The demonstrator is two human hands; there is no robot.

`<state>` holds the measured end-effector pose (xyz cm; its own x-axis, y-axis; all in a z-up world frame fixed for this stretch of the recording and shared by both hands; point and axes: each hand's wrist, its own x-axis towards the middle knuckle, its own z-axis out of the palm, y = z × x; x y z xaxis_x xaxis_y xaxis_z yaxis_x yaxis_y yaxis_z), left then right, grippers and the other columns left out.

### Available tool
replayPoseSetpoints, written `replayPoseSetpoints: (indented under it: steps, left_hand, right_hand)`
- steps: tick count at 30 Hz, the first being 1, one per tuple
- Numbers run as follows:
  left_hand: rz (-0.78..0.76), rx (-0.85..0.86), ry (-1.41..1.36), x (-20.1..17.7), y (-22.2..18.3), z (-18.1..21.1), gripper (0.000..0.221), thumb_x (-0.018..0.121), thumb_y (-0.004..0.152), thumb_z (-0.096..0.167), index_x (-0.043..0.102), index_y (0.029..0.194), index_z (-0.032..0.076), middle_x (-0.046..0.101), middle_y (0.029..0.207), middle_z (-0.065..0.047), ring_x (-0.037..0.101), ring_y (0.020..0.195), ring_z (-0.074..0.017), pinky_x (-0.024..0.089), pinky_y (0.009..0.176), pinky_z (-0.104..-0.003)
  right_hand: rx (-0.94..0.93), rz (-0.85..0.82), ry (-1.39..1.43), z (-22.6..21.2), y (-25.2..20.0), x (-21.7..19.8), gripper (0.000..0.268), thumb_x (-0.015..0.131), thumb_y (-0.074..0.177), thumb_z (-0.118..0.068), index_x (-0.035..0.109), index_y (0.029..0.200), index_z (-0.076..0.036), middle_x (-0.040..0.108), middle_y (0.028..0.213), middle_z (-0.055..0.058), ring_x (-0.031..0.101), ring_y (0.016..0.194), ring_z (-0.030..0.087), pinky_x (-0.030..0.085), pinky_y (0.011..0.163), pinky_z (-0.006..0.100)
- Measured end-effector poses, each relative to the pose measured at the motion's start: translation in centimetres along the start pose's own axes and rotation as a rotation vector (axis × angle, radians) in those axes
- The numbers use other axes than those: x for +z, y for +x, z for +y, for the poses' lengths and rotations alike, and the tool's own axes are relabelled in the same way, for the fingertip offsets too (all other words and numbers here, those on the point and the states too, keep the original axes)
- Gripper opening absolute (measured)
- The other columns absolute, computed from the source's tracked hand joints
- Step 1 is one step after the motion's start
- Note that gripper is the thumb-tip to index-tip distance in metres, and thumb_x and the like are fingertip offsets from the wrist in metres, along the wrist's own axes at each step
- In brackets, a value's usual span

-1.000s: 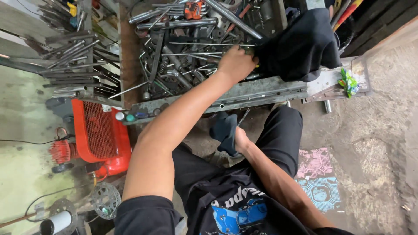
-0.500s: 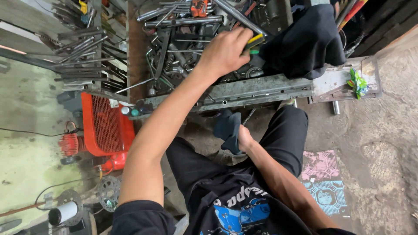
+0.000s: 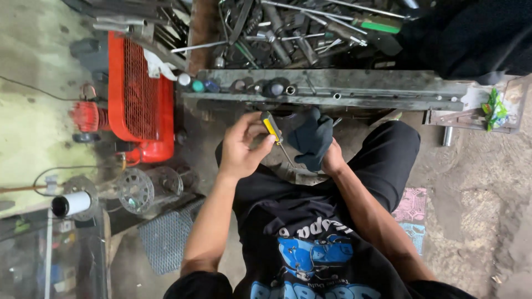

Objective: Cleaning a small metal motorcycle component using a cloth and a thin tool.

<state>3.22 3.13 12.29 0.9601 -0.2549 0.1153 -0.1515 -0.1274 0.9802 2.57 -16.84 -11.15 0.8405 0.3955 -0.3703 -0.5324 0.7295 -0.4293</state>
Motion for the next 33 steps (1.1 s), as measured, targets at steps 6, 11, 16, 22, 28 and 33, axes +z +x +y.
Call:
replayPoseSetpoints:
  steps: [6, 11, 16, 22, 28, 33]
  left_hand:
    - [0.371, -0.134, -0.177, 2.0, -7.6, -11.6, 0.043, 0.068, 0.099, 0.000, 0.054, 0.139, -0.005, 0.072, 0.117, -0.006, 0.069, 0.105, -0.0118, 0.054, 0.093, -0.025]
    - [0.548, -0.146, -0.028, 2.8, -10.0, -17.2, 0.035, 0.072, 0.099, 0.002, 0.060, 0.132, -0.003, 0.072, 0.112, -0.007, 0.069, 0.101, -0.0130, 0.055, 0.091, -0.027]
    - [0.590, -0.242, -0.187, 1.3, -9.5, -19.0, 0.035, 0.074, 0.097, 0.006, 0.061, 0.129, 0.001, 0.074, 0.105, -0.005, 0.069, 0.094, -0.0110, 0.056, 0.086, -0.027]
    - [0.438, -0.281, -0.254, 0.4, -9.8, -19.8, 0.041, 0.075, 0.093, 0.008, 0.066, 0.133, 0.004, 0.075, 0.117, -0.003, 0.069, 0.102, -0.0078, 0.055, 0.091, -0.025]
    - [0.676, -0.421, -0.294, 1.7, -9.6, -22.5, 0.033, 0.086, 0.085, 0.013, 0.071, 0.112, 0.000, 0.075, 0.097, -0.004, 0.068, 0.084, -0.0102, 0.055, 0.075, -0.026]
    - [0.902, -0.321, -0.368, 1.7, -10.0, -24.7, 0.033, 0.088, 0.085, 0.016, 0.064, 0.101, 0.001, 0.071, 0.086, -0.003, 0.065, 0.075, -0.0094, 0.053, 0.069, -0.026]
  right_hand:
    - [-0.202, -0.264, -0.587, 4.3, 0.9, -3.4, 0.018, 0.053, 0.105, -0.002, 0.067, 0.114, 0.003, 0.071, 0.100, 0.006, 0.063, 0.088, 0.017, 0.053, 0.077, 0.034]
    - [-0.267, -0.491, -1.013, 3.2, 0.6, 3.1, 0.023, 0.052, 0.096, 0.002, 0.068, 0.113, 0.001, 0.072, 0.102, 0.004, 0.063, 0.094, 0.015, 0.054, 0.086, 0.033]
    - [-0.360, -0.539, -1.056, 4.1, 1.4, 3.8, 0.036, 0.044, 0.092, 0.003, 0.064, 0.121, 0.001, 0.070, 0.114, 0.009, 0.060, 0.105, 0.019, 0.050, 0.097, 0.037]
    - [-0.359, -0.536, -1.316, 3.6, 2.0, 2.1, 0.038, 0.051, 0.081, 0.001, 0.063, 0.117, 0.000, 0.070, 0.104, 0.016, 0.065, 0.095, 0.030, 0.052, 0.090, 0.041]
    - [-0.567, -0.421, -1.716, 5.6, 2.8, 1.1, 0.022, 0.063, 0.074, 0.000, 0.066, 0.096, 0.001, 0.069, 0.092, 0.026, 0.062, 0.087, 0.050, 0.050, 0.073, 0.055]
    - [-0.581, -0.420, -1.689, 7.0, 2.6, 2.6, 0.006, 0.060, 0.079, 0.002, 0.063, 0.084, 0.001, 0.068, 0.080, 0.022, 0.065, 0.077, 0.047, 0.051, 0.064, 0.053]
